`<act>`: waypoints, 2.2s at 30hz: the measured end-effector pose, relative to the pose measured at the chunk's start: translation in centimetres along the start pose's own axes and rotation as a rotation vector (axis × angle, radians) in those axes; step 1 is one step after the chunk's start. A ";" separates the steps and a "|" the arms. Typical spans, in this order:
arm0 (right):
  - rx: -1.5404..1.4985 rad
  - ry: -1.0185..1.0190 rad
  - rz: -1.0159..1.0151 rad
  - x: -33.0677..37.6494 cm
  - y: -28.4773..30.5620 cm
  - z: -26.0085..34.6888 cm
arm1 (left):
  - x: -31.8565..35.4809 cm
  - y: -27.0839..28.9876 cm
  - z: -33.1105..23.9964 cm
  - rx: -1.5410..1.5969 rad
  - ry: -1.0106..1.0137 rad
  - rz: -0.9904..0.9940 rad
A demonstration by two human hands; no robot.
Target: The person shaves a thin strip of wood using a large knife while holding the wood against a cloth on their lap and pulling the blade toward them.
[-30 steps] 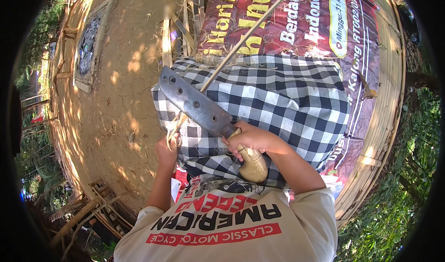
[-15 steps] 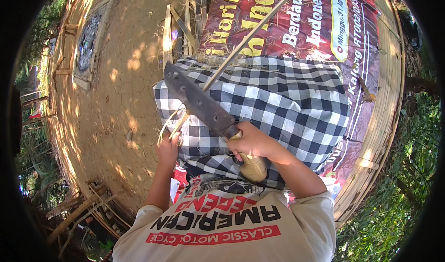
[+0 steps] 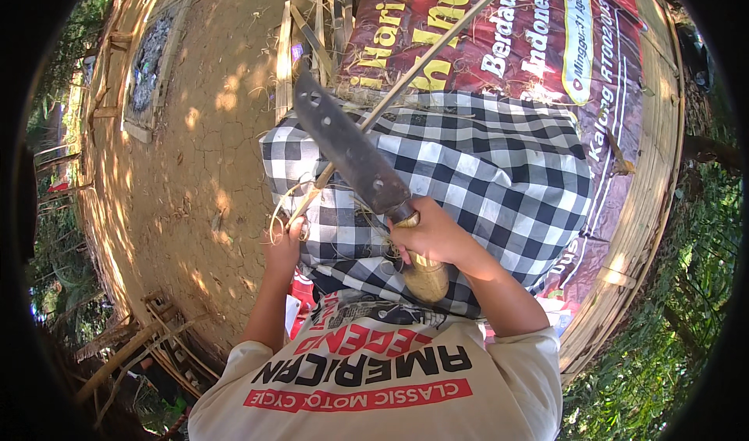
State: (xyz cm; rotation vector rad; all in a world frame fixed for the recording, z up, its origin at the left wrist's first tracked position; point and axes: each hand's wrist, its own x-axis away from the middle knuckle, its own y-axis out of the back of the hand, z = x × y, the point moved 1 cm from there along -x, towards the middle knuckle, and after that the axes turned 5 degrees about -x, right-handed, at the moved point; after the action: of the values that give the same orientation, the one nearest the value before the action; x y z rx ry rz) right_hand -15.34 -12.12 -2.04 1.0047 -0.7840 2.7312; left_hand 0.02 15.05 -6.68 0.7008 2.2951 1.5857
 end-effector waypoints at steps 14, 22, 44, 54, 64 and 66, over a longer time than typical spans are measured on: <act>0.108 -0.099 0.118 0.6 -0.4 -0.6 | 0.4 -0.5 1.9 -0.042 -0.010 0.119; 0.074 -0.058 0.085 0.4 -0.7 -1.8 | -0.3 0.1 0.2 -0.062 0.033 0.107; -0.113 0.387 -0.507 3.8 3.6 0.3 | -2.9 3.4 -1.3 -0.013 -0.041 -0.111; -0.021 0.596 -0.654 3.4 7.1 2.7 | -2.4 0.9 1.8 0.152 0.209 0.099; 0.081 0.537 -0.745 1.8 8.3 7.0 | -3.1 0.9 2.6 0.208 0.283 0.227; 0.011 0.490 -0.729 1.1 7.5 6.4 | -3.2 0.8 3.1 0.218 0.282 0.258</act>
State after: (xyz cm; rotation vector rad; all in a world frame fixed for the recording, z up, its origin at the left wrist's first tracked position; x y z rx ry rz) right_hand -14.71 -21.91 -0.45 0.4446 -0.2433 2.1800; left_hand 4.40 16.07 -7.22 0.9093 2.7061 1.6486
